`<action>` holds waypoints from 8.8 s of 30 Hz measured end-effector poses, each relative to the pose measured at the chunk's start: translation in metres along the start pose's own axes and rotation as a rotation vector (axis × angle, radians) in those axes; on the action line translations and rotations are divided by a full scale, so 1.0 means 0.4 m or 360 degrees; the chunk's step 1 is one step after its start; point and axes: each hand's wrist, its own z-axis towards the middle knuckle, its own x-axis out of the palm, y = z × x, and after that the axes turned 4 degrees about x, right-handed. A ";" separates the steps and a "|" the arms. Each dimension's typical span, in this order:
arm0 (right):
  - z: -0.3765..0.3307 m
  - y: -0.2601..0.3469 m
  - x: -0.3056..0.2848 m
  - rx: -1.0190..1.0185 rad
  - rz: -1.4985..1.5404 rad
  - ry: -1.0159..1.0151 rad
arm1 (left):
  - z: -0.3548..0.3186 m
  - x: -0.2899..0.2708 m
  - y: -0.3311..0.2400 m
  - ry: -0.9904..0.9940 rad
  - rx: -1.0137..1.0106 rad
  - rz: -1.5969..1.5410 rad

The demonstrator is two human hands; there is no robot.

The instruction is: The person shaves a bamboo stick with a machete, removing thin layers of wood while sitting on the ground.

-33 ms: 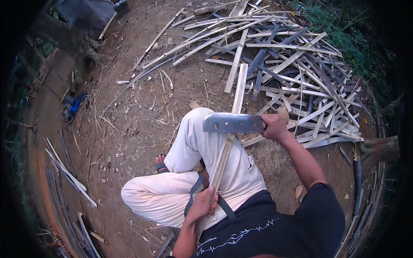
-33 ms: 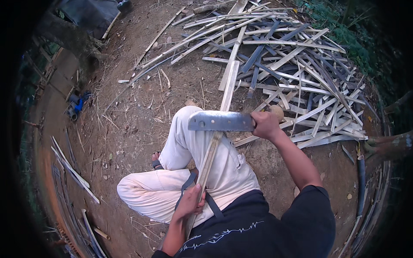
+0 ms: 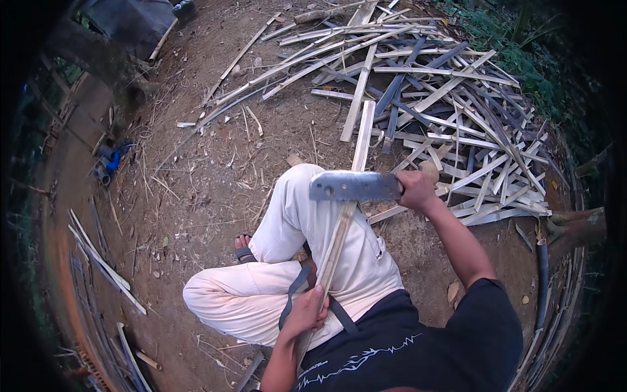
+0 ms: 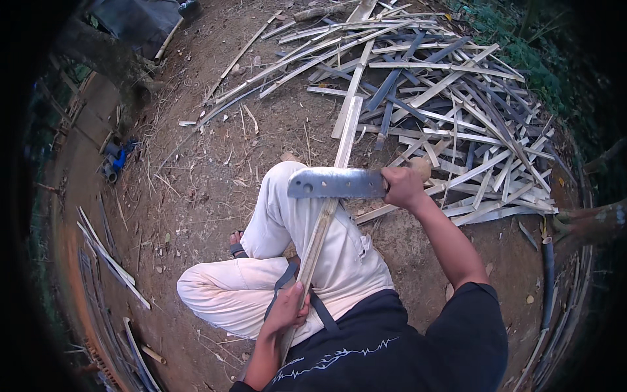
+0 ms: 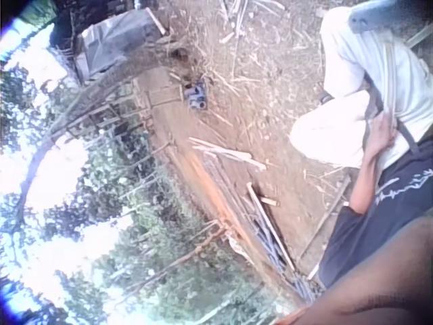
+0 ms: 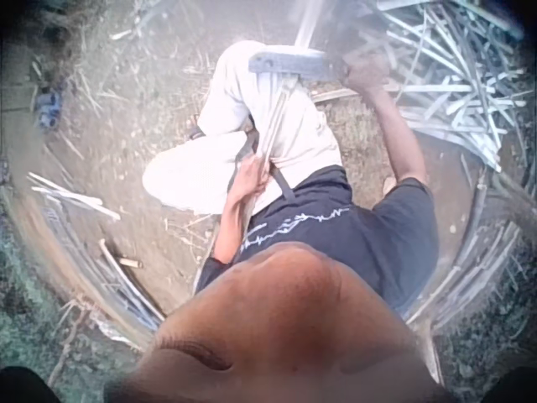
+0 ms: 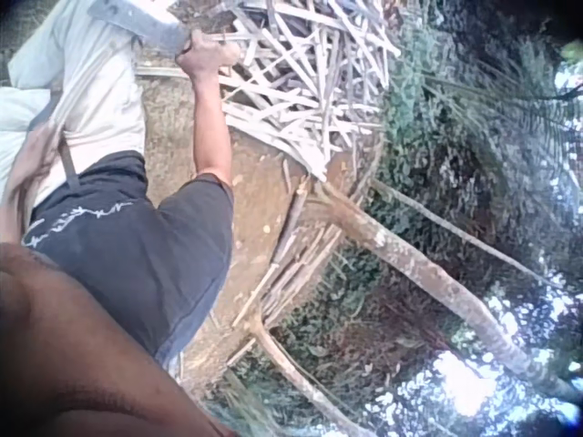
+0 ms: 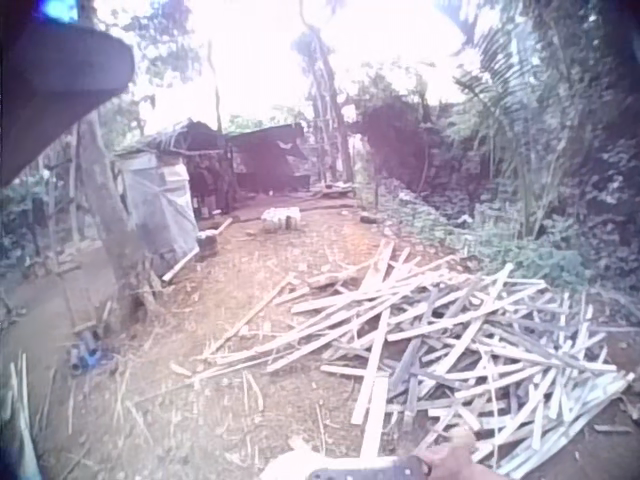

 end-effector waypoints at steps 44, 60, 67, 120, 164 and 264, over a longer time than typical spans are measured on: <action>-0.015 0.103 0.050 -0.0111 0.0078 -0.0015 | -0.052 0.024 0.030 -0.0289 0.0175 0.0238; -0.156 0.183 -0.061 -0.0235 -0.0064 0.0016 | -0.019 0.126 -0.032 -0.1153 0.0731 0.1534; -0.235 0.253 -0.019 -0.0460 0.0089 -0.0003 | 0.009 0.105 -0.023 -0.0869 0.0670 0.0835; 0.113 -0.007 -0.012 -0.0059 -0.0047 -0.0119 | -0.123 0.073 0.143 -0.1111 0.0590 0.1138; -0.014 0.095 -0.035 0.0091 0.0021 0.0119 | -0.049 -0.042 0.053 0.0350 -0.0220 -0.0553; 0.068 0.008 0.172 0.0736 0.0544 -0.0107 | -0.059 -0.020 -0.053 -0.0638 0.0452 0.0071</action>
